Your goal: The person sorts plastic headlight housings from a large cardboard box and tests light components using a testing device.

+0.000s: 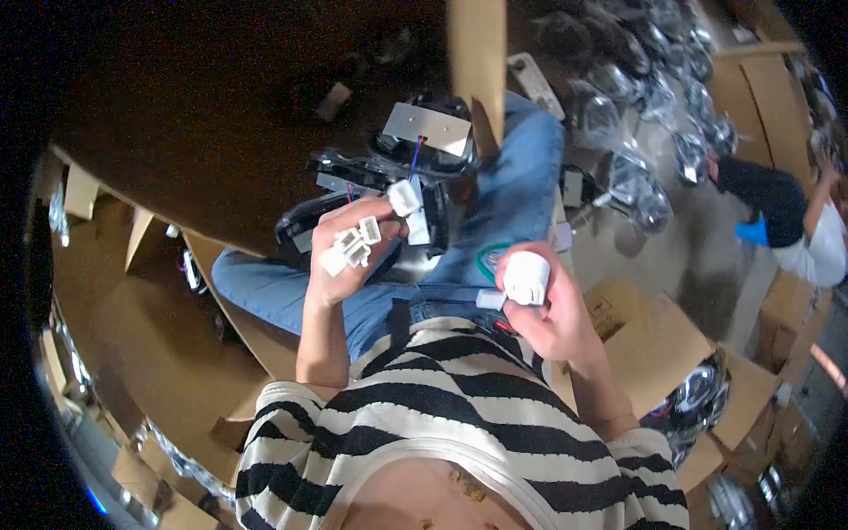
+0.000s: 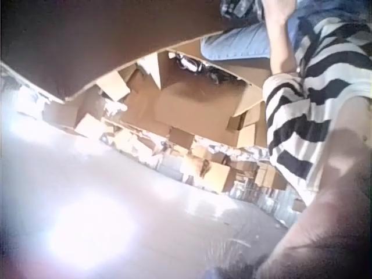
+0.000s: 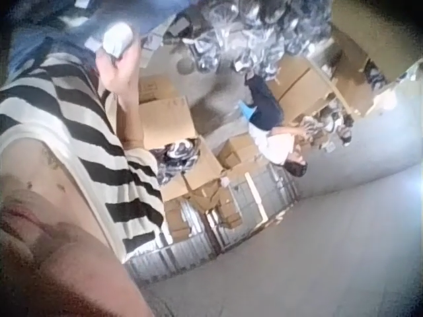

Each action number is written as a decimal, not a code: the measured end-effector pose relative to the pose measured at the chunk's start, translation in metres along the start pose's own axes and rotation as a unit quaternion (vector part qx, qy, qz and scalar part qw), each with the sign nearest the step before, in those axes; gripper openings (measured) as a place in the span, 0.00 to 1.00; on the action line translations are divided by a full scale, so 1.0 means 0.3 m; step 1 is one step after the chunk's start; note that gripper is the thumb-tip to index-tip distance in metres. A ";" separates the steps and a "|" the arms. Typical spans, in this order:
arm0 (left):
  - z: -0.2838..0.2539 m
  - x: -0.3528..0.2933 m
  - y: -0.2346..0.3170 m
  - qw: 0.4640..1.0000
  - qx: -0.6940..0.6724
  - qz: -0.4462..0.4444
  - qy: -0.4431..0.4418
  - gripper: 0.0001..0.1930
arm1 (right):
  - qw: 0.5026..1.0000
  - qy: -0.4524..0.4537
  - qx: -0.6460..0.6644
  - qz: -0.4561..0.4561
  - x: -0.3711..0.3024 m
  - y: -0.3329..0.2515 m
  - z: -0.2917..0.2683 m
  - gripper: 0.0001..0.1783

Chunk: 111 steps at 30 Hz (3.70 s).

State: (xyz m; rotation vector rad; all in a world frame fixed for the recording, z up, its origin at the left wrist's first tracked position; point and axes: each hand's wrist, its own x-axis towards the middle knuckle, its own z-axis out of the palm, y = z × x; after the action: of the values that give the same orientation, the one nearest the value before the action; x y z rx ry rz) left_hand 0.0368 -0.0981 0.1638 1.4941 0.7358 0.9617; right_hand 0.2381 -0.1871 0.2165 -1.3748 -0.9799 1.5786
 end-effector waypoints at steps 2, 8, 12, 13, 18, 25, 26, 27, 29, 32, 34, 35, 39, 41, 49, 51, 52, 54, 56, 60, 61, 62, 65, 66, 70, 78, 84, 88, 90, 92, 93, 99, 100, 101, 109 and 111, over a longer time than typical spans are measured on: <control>0.034 0.022 0.000 0.998 0.022 -0.009 -0.063 0.10 | 1.000 0.016 -0.010 -0.025 0.005 -0.019 -0.032 0.19; 0.109 0.089 0.008 0.982 0.063 0.005 -0.179 0.09 | 0.995 0.047 0.048 -0.076 0.023 -0.089 -0.135 0.19; 0.125 0.110 0.015 0.972 0.052 -0.004 -0.227 0.17 | 0.993 0.100 0.049 -0.047 0.024 -0.118 -0.137 0.20; 0.127 0.111 0.018 0.969 0.064 -0.009 -0.238 0.16 | 0.991 0.131 0.023 -0.025 0.024 -0.121 -0.134 0.21; 0.134 0.119 0.029 0.965 0.089 -0.008 -0.247 0.15 | 0.997 0.063 0.011 0.032 0.000 -0.128 -0.159 0.19; 0.143 0.128 0.034 0.968 0.066 0.011 -0.241 0.16 | 0.992 0.117 0.039 -0.004 -0.046 -0.140 -0.190 0.19; 0.146 0.128 0.036 0.966 0.069 0.007 -0.249 0.16 | 0.994 0.108 0.033 0.010 -0.044 -0.144 -0.190 0.19; 0.150 0.126 0.038 0.965 0.068 0.000 -0.255 0.16 | 0.993 0.113 0.030 0.006 -0.042 -0.146 -0.185 0.19; 0.152 0.125 0.044 0.963 0.074 0.004 -0.259 0.16 | 0.997 0.063 0.045 -0.021 -0.030 -0.145 -0.178 0.19; 0.150 0.126 0.052 0.961 0.084 0.005 -0.264 0.16 | 0.995 0.098 0.004 0.003 -0.038 -0.131 -0.150 0.19; 0.150 0.129 0.055 0.960 0.091 0.006 -0.264 0.17 | 0.989 0.143 -0.011 0.028 -0.059 -0.118 -0.145 0.20; 0.156 0.132 0.056 0.962 0.090 0.022 -0.257 0.14 | 0.988 0.127 -0.075 0.032 -0.067 -0.110 -0.154 0.19; 0.226 0.149 0.049 0.952 0.081 0.048 -0.290 0.16 | 0.986 0.144 -0.080 -0.027 -0.119 -0.059 -0.214 0.20; 0.285 0.168 0.042 0.947 0.085 0.047 -0.305 0.16 | 0.971 0.220 -0.078 -0.045 -0.153 -0.021 -0.252 0.20; 0.526 0.256 0.075 0.920 0.182 0.065 -0.342 0.07 | 0.937 0.296 0.163 -0.083 -0.269 0.074 -0.405 0.22; 0.553 0.282 0.078 0.917 0.177 0.062 -0.353 0.06 | 0.945 0.279 0.151 -0.081 -0.267 0.076 -0.424 0.21; 0.564 0.291 0.078 0.921 0.173 0.066 -0.343 0.05 | 0.944 0.268 0.169 -0.094 -0.266 0.077 -0.428 0.22; 0.578 0.304 0.072 0.926 0.167 0.076 -0.330 0.05 | 0.940 0.251 0.194 -0.125 -0.263 0.078 -0.427 0.21; 0.586 0.306 0.068 0.923 0.172 0.061 -0.339 0.06 | 0.920 0.315 0.199 -0.124 -0.261 0.084 -0.427 0.20; 0.590 0.300 0.069 0.930 0.176 0.069 -0.316 0.07 | 0.907 0.346 0.216 -0.103 -0.264 0.099 -0.453 0.19; 0.590 0.300 0.071 0.926 0.165 0.055 -0.336 0.07 | 0.907 0.345 0.220 -0.102 -0.263 0.102 -0.466 0.19; 0.589 0.299 0.073 0.917 0.169 0.039 -0.359 0.07 | 0.928 0.275 0.229 -0.104 -0.260 0.105 -0.477 0.18; 0.587 0.299 0.076 0.919 0.170 0.029 -0.354 0.07 | 0.925 0.296 0.222 -0.089 -0.258 0.111 -0.484 0.16; 0.587 0.298 0.076 0.924 0.162 0.032 -0.345 0.07 | 0.896 0.387 0.203 -0.074 -0.251 0.111 -0.482 0.16; 0.593 0.292 0.076 0.933 0.177 0.056 -0.308 0.07 | 0.876 0.444 0.179 -0.054 -0.220 0.098 -0.461 0.16; 0.468 0.248 0.137 0.929 0.220 0.064 -0.291 0.08 | 0.905 0.342 0.222 -0.119 -0.221 0.076 -0.434 0.14; 0.065 0.096 0.266 0.997 0.052 0.030 0.041 0.11 | 0.888 0.315 0.304 -0.140 -0.179 0.076 -0.347 0.14; -0.128 -0.072 0.415 0.968 -0.026 0.021 0.249 0.15 | 0.927 0.257 0.227 -0.151 -0.163 0.082 -0.281 0.13; -0.225 -0.161 0.511 0.909 0.066 0.094 0.402 0.14 | 0.946 0.247 0.168 -0.127 -0.164 0.084 -0.246 0.13; -0.334 -0.260 0.640 0.804 -0.067 0.161 0.568 0.10 | 0.964 0.237 0.090 -0.075 -0.170 0.089 -0.205 0.13; -0.410 -0.301 0.724 0.817 -0.030 0.192 0.543 0.08 | 0.963 0.241 0.090 -0.079 -0.171 0.090 -0.185 0.13; -0.814 -0.572 0.869 0.728 0.184 0.178 0.636 0.09 | 0.989 0.073 -0.122 -0.042 -0.159 0.062 -0.109 0.12; -0.885 -0.620 0.849 0.729 0.217 0.157 0.630 0.09 | 0.977 0.079 -0.184 -0.070 -0.149 0.057 -0.095 0.14; -0.960 -0.667 0.822 0.730 0.249 0.135 0.622 0.08 | 0.978 0.079 -0.181 -0.063 -0.146 0.047 -0.085 0.14; -1.397 -1.060 0.231 0.644 0.385 -0.176 0.637 0.05 | 0.931 0.087 -0.351 -0.048 -0.091 -0.009 0.014 0.15; -1.380 -1.129 0.083 0.678 0.305 -0.198 0.638 0.07 | 0.928 0.108 -0.353 -0.052 -0.072 -0.004 0.039 0.14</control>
State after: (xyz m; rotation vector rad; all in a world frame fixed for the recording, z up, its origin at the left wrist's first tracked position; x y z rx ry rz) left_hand -0.4880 -0.2007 0.1366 0.8470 2.4882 1.4275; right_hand 0.2283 -0.2072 0.2267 -1.8859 -1.5352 0.9859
